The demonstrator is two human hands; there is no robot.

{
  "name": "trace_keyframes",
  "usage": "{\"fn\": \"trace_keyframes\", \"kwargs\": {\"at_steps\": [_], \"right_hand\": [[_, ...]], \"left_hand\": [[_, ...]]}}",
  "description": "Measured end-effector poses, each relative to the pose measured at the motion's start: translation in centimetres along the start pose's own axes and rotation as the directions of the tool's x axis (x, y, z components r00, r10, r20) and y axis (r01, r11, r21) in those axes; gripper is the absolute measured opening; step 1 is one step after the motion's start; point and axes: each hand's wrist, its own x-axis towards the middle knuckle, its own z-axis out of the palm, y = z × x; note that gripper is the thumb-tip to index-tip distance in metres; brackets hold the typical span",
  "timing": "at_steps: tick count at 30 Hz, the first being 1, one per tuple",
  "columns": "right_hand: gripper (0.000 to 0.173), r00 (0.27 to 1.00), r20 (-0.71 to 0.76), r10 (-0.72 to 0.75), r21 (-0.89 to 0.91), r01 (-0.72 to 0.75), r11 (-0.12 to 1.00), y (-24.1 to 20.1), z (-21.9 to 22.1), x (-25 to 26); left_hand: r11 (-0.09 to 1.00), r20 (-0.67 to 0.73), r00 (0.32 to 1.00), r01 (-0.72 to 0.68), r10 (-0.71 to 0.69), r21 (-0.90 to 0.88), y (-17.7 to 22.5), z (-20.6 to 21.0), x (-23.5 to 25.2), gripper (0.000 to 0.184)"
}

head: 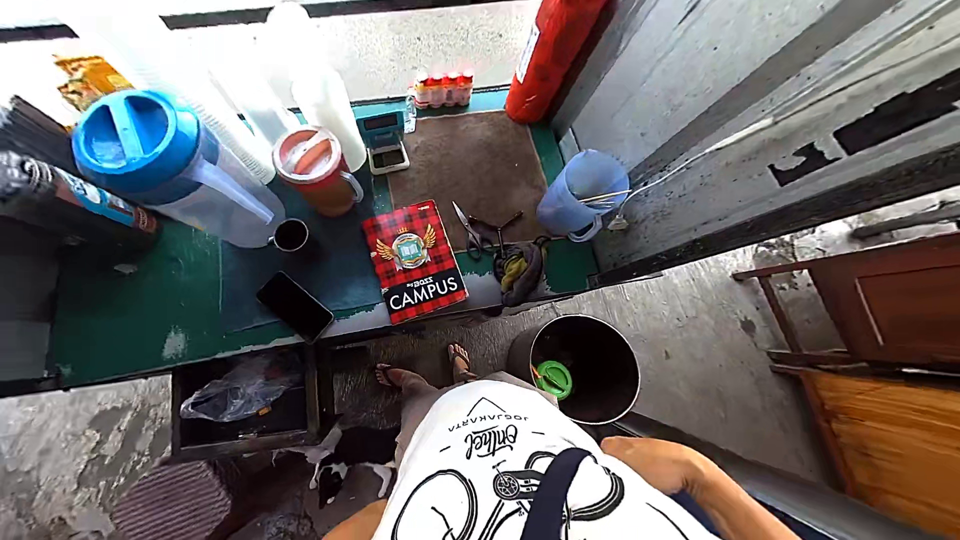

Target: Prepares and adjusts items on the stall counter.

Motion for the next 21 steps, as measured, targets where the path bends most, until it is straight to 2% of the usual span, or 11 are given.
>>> {"fn": "trace_keyframes", "kwargs": {"at_steps": [2, 3, 5, 6, 8, 10, 13, 14, 16, 19, 21], "right_hand": [[0.027, 0.999, 0.006, 0.032, -0.073, -0.031, 0.997, 1.7, -0.4, 0.0], [0.026, 0.999, -0.004, 0.033, -0.104, -0.034, 0.994, 2.2, -1.0, 0.0], [0.024, 0.989, -0.148, -0.015, -0.093, 0.002, 0.996, 2.0, -2.8, -0.4], [0.023, 0.954, -0.295, -0.048, -0.07, 0.029, 0.997, 0.9, -4.2, -0.8], [0.031, 0.795, -0.604, -0.057, -0.048, 0.036, 0.998, -3.1, -7.9, -0.2], [0.054, 0.569, -0.821, -0.05, -0.079, -0.026, 0.997, -6.7, -12.1, 2.6], [0.102, 0.307, -0.952, -0.015, -0.084, -0.213, 0.973, -9.2, -16.7, 9.1], [0.109, 0.28, -0.96, 0.007, -0.063, -0.241, 0.969, -9.3, -17.5, 11.3], [0.095, 0.285, -0.957, 0.056, -0.01, -0.224, 0.975, -9.3, -18.0, 14.7], [0.059, 0.293, -0.951, 0.095, 0.05, -0.158, 0.986, -9.9, -17.6, 15.2], [0.052, 0.297, -0.95, 0.095, 0.059, -0.128, 0.99, -10.1, -16.4, 13.8]], "left_hand": [[0.995, -0.142, 0.99, -0.001, -0.012, -0.096, -9.4, 2.7, 4.3, 0.03], [0.995, -0.302, 0.951, -0.084, 0.063, -0.059, -14.9, 3.5, 6.9, 0.029], [0.986, -0.48, 0.864, 0.096, -0.15, -0.135, -17.5, 0.7, 9.7, 0.029], [0.971, -0.604, 0.762, 0.154, -0.235, -0.183, -16.7, -1.8, 10.6, 0.031], [0.963, -0.813, 0.516, 0.172, -0.269, -0.209, -13.8, -7.4, 12.4, 0.041], [0.97, -0.923, 0.302, 0.117, -0.239, -0.213, -11.3, -12.6, 15.4, 0.056], [0.962, -0.96, 0.092, 0.099, -0.265, -0.256, -9.3, -17.8, 21.3, 0.083], [0.953, -0.957, 0.059, 0.129, -0.284, -0.275, -8.8, -18.9, 22.9, 0.093], [0.926, -0.94, 0.04, 0.189, -0.339, -0.326, -8.0, -20.3, 25.0, 0.11], [0.915, -0.917, 0.122, 0.199, -0.379, -0.351, -7.5, -21.8, 25.4, 0.121], [0.921, -0.905, 0.193, 0.168, -0.38, -0.351, -7.7, -22.0, 25.1, 0.111]]}}
